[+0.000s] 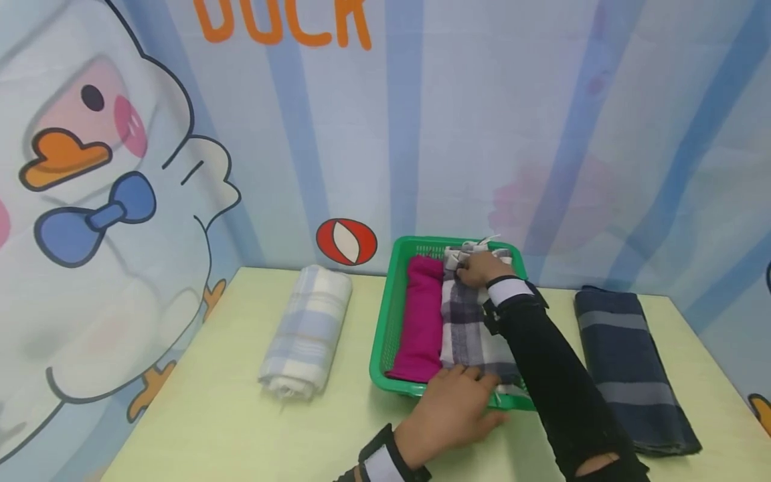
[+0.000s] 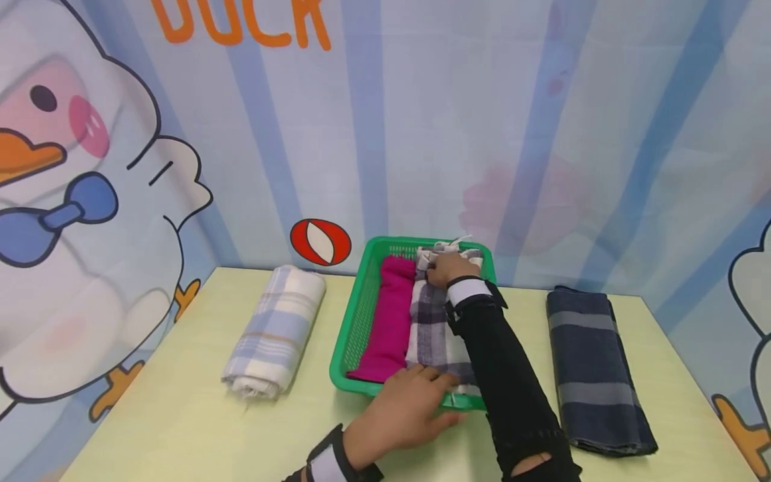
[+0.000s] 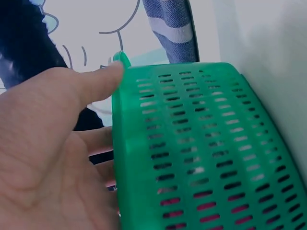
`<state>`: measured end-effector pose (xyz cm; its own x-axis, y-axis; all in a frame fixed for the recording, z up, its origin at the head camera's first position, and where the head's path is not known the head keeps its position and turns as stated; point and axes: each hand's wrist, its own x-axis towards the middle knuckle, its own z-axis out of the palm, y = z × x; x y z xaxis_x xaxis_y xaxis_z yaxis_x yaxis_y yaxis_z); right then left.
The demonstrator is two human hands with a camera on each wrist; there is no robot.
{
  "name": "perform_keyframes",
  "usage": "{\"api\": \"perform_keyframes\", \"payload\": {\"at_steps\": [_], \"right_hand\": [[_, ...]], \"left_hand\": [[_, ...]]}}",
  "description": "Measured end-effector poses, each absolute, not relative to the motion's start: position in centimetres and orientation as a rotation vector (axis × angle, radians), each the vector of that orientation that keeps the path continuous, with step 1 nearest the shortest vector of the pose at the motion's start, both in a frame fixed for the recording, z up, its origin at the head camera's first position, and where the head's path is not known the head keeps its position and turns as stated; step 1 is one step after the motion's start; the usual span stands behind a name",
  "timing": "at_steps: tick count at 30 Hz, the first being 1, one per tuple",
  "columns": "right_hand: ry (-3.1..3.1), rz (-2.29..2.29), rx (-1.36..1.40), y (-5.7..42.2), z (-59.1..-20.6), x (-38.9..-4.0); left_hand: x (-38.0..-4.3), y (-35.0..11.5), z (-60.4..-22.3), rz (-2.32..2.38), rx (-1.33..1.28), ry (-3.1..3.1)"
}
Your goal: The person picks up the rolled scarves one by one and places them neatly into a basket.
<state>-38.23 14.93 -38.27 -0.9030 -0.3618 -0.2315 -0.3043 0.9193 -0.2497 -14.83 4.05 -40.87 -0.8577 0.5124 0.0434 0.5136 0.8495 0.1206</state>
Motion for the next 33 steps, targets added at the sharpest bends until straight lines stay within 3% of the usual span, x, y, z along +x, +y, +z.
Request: {"api": "perform_keyframes", "payload": {"at_steps": [10,33], "right_hand": [[2.849,-0.543,-0.618,14.6,-36.9,-36.3],[2.745,-0.933,-0.534,12.9,-35.2,-31.1]], "left_hand": [[-16.0,2.0,-39.0,-0.358,-0.763,-3.013],[-18.4,-2.5,-37.6,-0.360,-0.684,-2.838]]}}
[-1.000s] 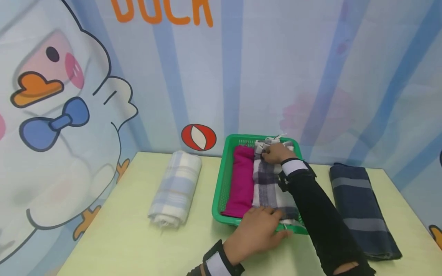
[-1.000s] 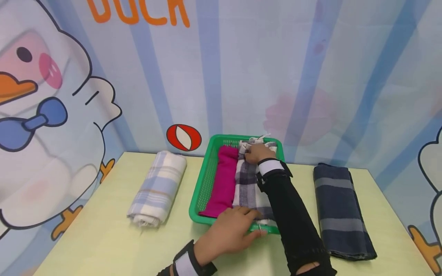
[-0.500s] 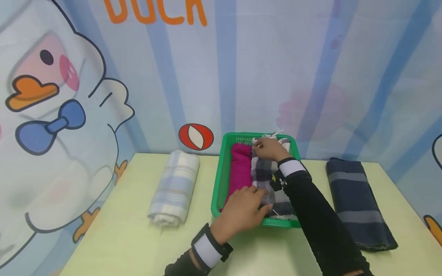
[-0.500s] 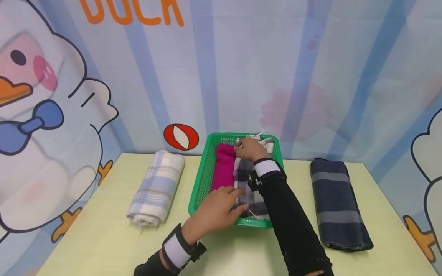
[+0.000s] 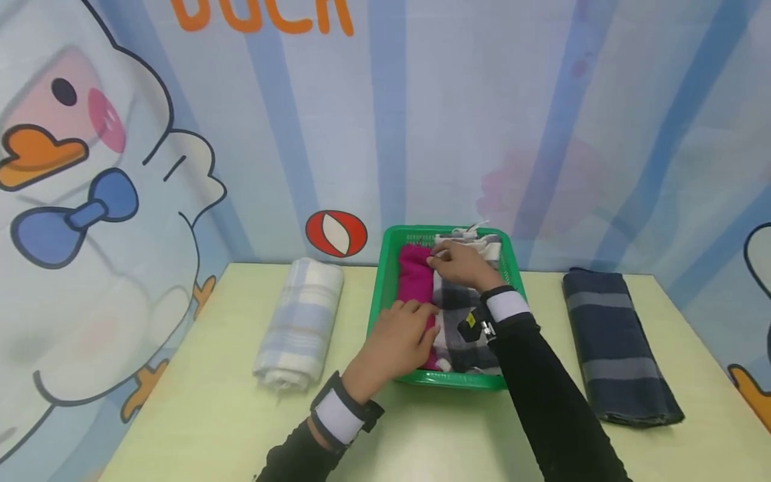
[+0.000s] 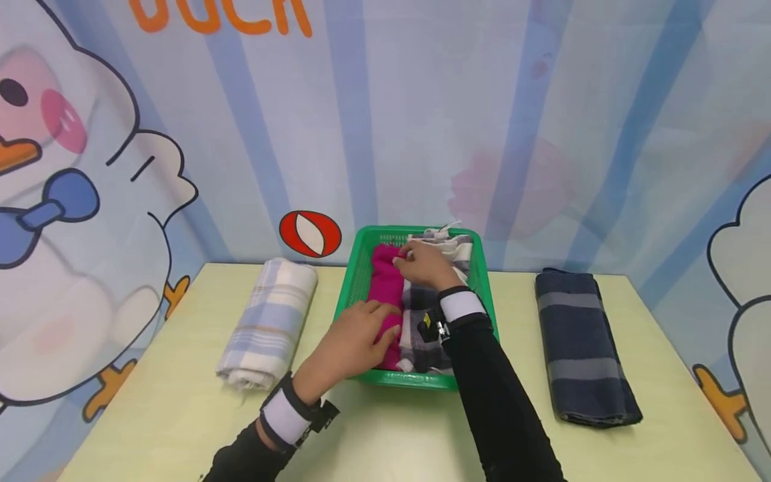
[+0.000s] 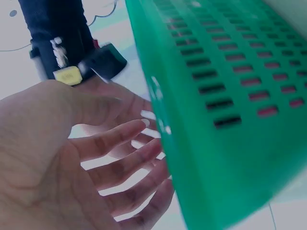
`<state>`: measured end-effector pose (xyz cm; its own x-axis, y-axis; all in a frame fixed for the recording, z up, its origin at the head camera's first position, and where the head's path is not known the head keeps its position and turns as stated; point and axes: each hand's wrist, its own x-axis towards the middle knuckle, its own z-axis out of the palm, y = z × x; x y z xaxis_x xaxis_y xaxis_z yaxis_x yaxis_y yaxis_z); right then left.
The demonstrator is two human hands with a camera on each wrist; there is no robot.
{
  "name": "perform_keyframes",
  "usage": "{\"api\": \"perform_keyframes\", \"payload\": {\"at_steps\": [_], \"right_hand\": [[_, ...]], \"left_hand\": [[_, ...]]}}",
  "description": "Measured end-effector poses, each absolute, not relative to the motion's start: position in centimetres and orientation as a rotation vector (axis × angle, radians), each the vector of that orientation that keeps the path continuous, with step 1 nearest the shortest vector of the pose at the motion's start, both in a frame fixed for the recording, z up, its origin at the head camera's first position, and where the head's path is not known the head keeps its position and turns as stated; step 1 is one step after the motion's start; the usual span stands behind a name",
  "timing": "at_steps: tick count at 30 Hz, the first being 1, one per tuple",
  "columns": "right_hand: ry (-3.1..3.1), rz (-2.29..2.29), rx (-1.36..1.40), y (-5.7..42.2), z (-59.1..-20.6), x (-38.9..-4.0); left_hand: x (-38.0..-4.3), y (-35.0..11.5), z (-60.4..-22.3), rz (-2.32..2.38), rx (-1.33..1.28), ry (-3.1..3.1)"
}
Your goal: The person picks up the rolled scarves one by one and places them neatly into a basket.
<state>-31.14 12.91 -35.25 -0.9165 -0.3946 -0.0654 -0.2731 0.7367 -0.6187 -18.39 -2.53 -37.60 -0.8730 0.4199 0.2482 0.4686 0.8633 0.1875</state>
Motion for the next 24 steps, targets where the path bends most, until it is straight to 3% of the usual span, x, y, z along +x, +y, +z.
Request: {"api": "perform_keyframes", "payload": {"at_steps": [24], "right_hand": [[2.465,-1.511,-0.222,9.6,-35.3,-25.6]], "left_hand": [[-21.1,-7.9,-37.1,-0.631,-0.475,-2.809]]}}
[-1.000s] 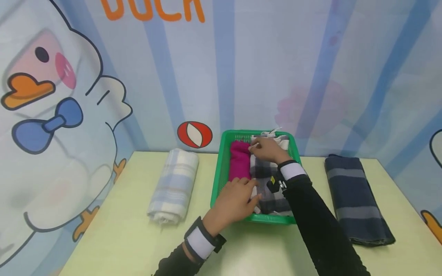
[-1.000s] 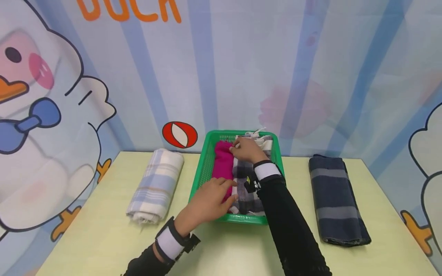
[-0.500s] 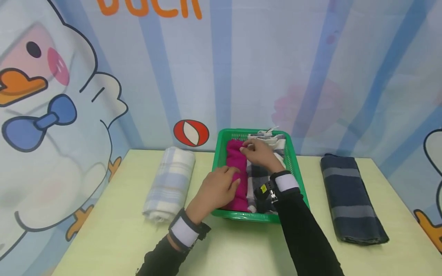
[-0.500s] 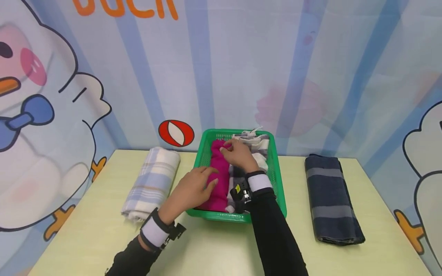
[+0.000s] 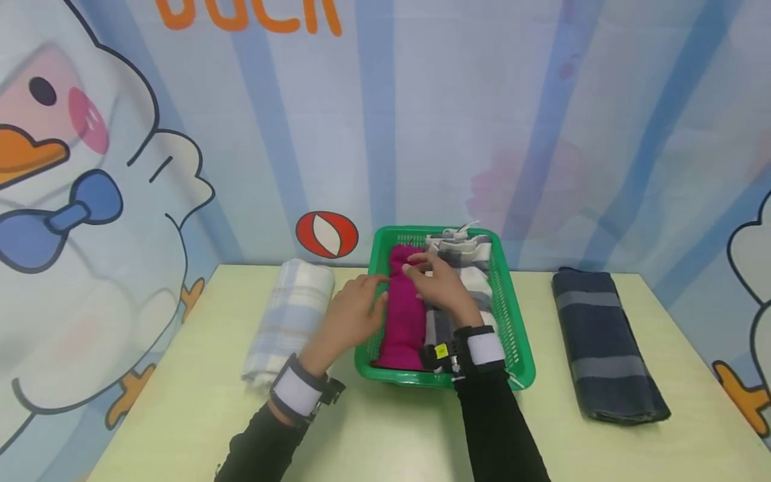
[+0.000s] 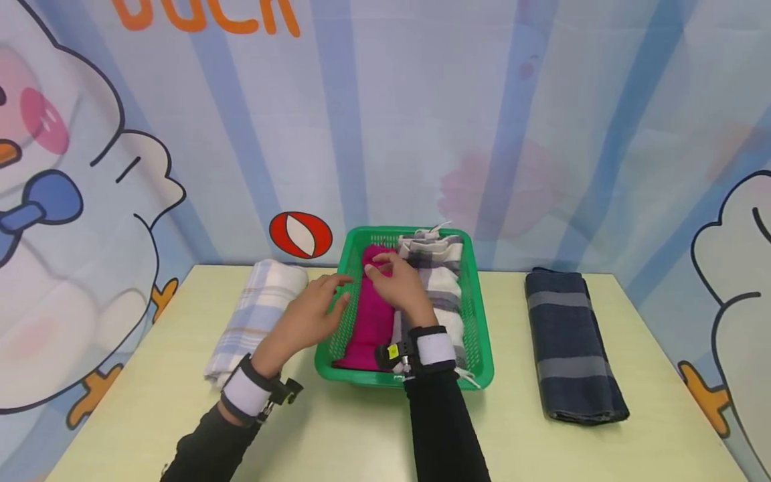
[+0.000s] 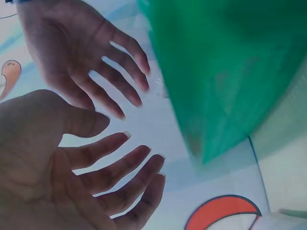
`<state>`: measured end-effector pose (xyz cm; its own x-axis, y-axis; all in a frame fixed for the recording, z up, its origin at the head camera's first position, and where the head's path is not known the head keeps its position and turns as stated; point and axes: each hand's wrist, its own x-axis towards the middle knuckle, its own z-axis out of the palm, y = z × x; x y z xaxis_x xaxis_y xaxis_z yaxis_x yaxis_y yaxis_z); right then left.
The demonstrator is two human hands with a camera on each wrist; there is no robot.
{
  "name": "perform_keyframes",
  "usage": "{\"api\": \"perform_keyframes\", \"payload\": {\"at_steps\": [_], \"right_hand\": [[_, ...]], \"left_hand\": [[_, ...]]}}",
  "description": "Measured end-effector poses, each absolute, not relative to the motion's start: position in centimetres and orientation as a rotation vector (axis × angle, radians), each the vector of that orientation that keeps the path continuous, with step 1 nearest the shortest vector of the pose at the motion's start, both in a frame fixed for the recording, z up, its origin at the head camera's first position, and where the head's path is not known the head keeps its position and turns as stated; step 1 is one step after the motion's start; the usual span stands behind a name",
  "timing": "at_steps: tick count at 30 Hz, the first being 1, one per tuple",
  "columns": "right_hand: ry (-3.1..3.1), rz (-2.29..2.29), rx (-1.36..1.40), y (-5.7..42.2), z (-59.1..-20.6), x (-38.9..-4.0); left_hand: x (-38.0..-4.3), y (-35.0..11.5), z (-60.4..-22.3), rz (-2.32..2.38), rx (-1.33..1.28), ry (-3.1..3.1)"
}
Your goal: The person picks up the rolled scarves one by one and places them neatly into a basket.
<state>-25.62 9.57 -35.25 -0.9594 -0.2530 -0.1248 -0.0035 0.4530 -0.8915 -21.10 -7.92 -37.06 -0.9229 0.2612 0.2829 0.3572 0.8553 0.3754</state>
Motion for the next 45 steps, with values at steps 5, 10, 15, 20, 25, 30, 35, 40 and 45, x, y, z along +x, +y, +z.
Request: {"api": "perform_keyframes", "payload": {"at_steps": [5,10,15,20,25,30,35,40,45], "right_hand": [[2.306,-1.659,-0.162,8.7,-35.6,-24.2],[2.267,-1.717,-0.129,8.3,-36.0,-23.2],[2.293,-1.706,-0.129,8.0,-36.4,-22.7],[2.341,-1.668,-0.146,7.4,-36.3,-22.4],[2.382,-1.612,-0.182,6.5,-36.0,-22.2],[2.424,-1.580,-0.208,5.8,-35.5,-22.1],[2.416,-1.572,-0.202,4.8,-34.8,-22.1],[2.383,-1.567,-0.163,3.4,-34.4,-21.8],[2.366,-1.558,-0.160,2.2,-35.0,-21.2]], "left_hand": [[-21.4,-9.6,-37.9,-0.714,-0.412,-2.774],[-21.8,-10.6,-38.5,-0.773,-0.398,-2.766],[-22.7,-11.4,-39.4,-0.758,-0.409,-2.757],[-23.7,-12.5,-40.0,-0.756,-0.371,-2.797],[-24.5,-13.8,-40.0,-0.701,-0.358,-2.828],[-25.9,-15.0,-39.4,-0.641,-0.355,-2.860],[-27.3,-16.3,-38.5,-0.607,-0.333,-2.922],[-28.2,-17.4,-38.3,-0.572,-0.331,-2.974],[-28.1,-18.5,-38.7,-0.563,-0.323,-2.992]]}}
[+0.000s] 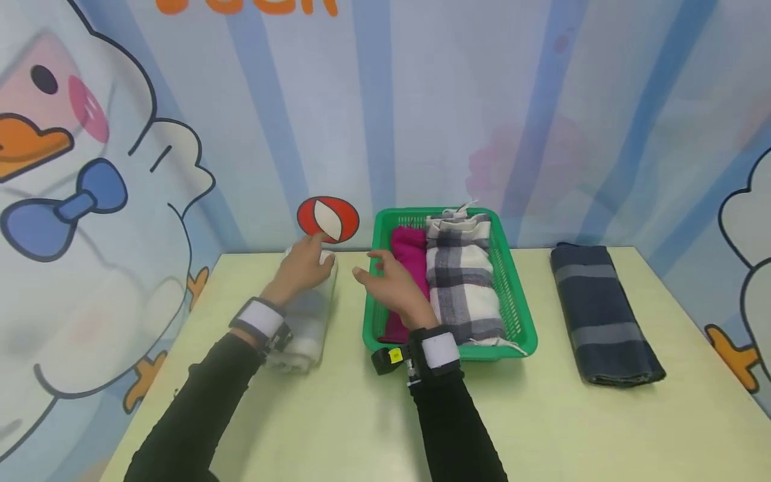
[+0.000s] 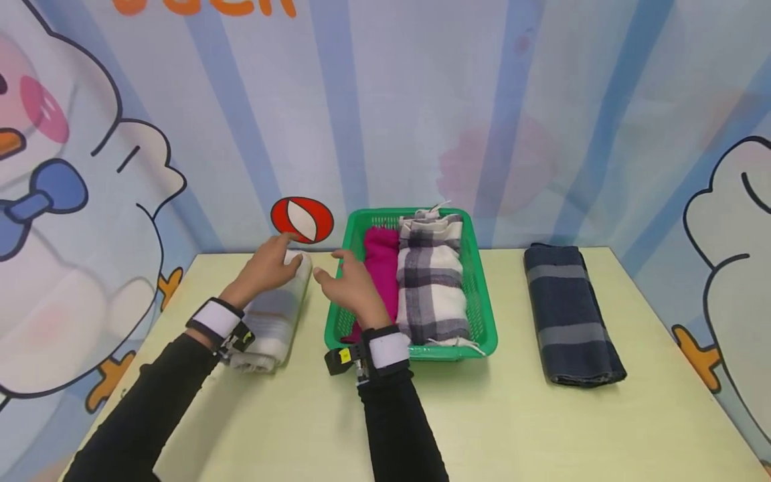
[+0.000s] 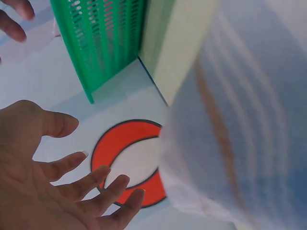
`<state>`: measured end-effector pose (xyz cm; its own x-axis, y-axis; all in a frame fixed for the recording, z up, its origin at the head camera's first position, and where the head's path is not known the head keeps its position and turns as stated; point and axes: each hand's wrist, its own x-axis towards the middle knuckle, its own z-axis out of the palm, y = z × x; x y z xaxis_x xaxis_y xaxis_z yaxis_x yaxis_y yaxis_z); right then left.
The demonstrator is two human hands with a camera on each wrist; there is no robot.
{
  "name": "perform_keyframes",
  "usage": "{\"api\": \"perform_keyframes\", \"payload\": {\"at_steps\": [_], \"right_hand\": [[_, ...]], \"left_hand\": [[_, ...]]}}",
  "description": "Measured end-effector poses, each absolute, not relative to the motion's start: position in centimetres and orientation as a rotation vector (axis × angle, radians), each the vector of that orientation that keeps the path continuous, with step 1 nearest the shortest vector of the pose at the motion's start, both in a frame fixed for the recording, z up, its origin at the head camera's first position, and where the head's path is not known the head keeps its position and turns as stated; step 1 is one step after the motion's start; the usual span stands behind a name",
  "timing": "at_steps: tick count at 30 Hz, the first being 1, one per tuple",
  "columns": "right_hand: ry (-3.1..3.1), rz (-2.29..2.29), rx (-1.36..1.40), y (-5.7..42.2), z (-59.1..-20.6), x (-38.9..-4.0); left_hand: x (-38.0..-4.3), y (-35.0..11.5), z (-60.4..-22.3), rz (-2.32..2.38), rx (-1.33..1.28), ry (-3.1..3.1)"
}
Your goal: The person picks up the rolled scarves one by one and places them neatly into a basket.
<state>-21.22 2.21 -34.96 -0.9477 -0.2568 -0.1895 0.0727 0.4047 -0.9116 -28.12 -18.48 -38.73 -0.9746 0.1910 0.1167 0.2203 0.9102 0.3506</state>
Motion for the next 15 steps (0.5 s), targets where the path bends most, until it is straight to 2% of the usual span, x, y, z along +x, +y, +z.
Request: {"api": "perform_keyframes", "payload": {"at_steps": [15], "right_hand": [[2.332,-1.589,-0.261,-0.8,-36.3,-20.0]], "left_hand": [[-29.1,-21.7,-40.8,-0.627,-0.119,-3.111]]}}
